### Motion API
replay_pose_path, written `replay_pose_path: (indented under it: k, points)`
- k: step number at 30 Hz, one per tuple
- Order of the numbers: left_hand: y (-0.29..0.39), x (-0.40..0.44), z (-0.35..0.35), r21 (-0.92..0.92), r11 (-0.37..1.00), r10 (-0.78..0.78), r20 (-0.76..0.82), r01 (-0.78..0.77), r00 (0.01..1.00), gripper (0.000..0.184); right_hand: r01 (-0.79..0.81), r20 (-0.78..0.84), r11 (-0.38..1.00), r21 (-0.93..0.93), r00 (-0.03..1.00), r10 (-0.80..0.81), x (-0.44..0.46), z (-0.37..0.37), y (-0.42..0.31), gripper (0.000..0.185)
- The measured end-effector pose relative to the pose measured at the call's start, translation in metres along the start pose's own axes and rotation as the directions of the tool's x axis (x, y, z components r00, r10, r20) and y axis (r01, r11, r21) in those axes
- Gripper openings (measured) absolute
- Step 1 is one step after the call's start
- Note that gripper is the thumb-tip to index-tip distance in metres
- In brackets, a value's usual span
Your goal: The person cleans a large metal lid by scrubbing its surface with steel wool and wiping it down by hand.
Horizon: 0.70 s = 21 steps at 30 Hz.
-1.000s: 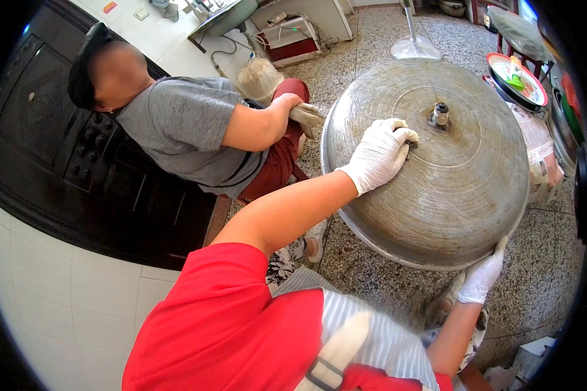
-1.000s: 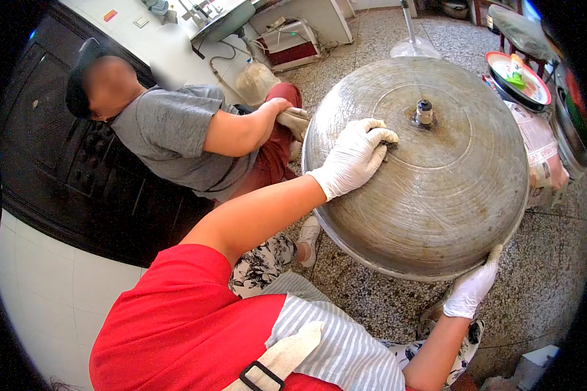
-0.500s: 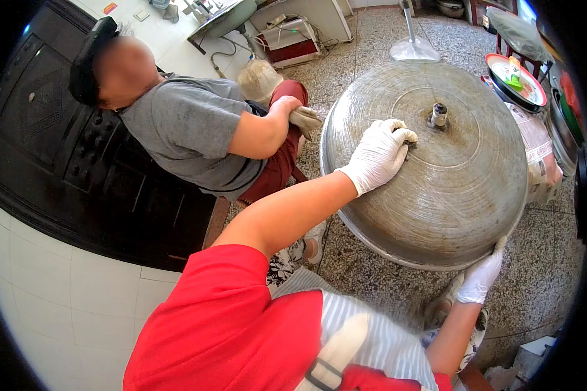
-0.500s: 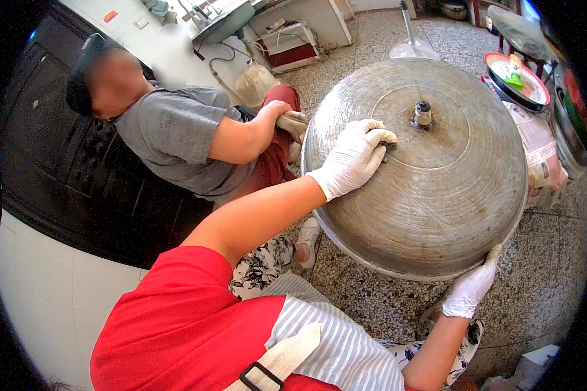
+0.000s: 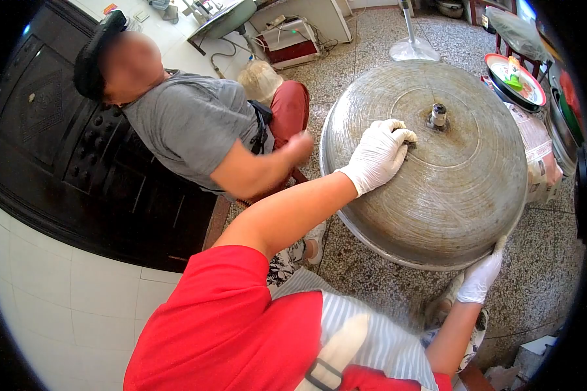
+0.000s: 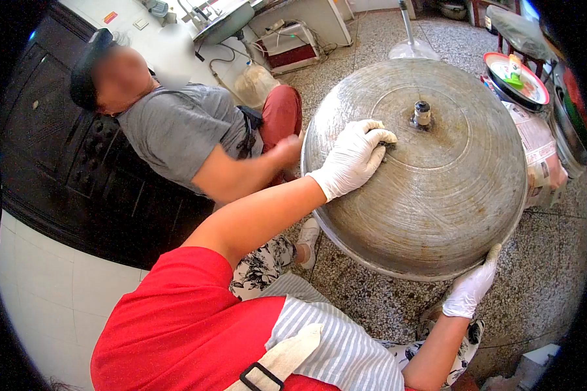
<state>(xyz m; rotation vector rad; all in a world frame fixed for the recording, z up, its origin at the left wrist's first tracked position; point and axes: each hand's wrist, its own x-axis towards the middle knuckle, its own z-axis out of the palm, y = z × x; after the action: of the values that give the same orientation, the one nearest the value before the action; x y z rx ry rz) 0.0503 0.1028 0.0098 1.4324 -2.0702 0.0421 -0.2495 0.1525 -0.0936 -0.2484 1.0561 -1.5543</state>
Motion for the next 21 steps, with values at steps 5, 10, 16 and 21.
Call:
replay_pose_path:
  k: [5, 10, 16, 21]
  points:
    - [-0.001, 0.000, 0.002, 0.006, 1.000, 0.013, -0.024, -0.013, 1.000, 0.024, -0.007, 0.013, 0.999, 0.032, 1.000, 0.006, 0.001, -0.001, 0.001, 0.066]
    - [0.001, 0.000, 0.000, -0.012, 1.000, -0.002, -0.012, 0.001, 1.000, 0.023, -0.004, 0.020, 1.000, 0.027, 1.000, 0.003, -0.003, 0.003, -0.001, 0.066]
    - [0.001, -0.001, 0.001, 0.004, 1.000, 0.002, -0.030, -0.002, 1.000, 0.022, 0.038, 0.019, 0.999, -0.038, 0.999, -0.037, -0.004, 0.002, -0.001, 0.066]
    - [0.001, 0.000, 0.002, -0.003, 1.000, -0.008, -0.023, 0.008, 1.000, 0.021, 0.026, 0.012, 1.000, 0.004, 1.000, -0.026, 0.000, 0.001, 0.001, 0.065]
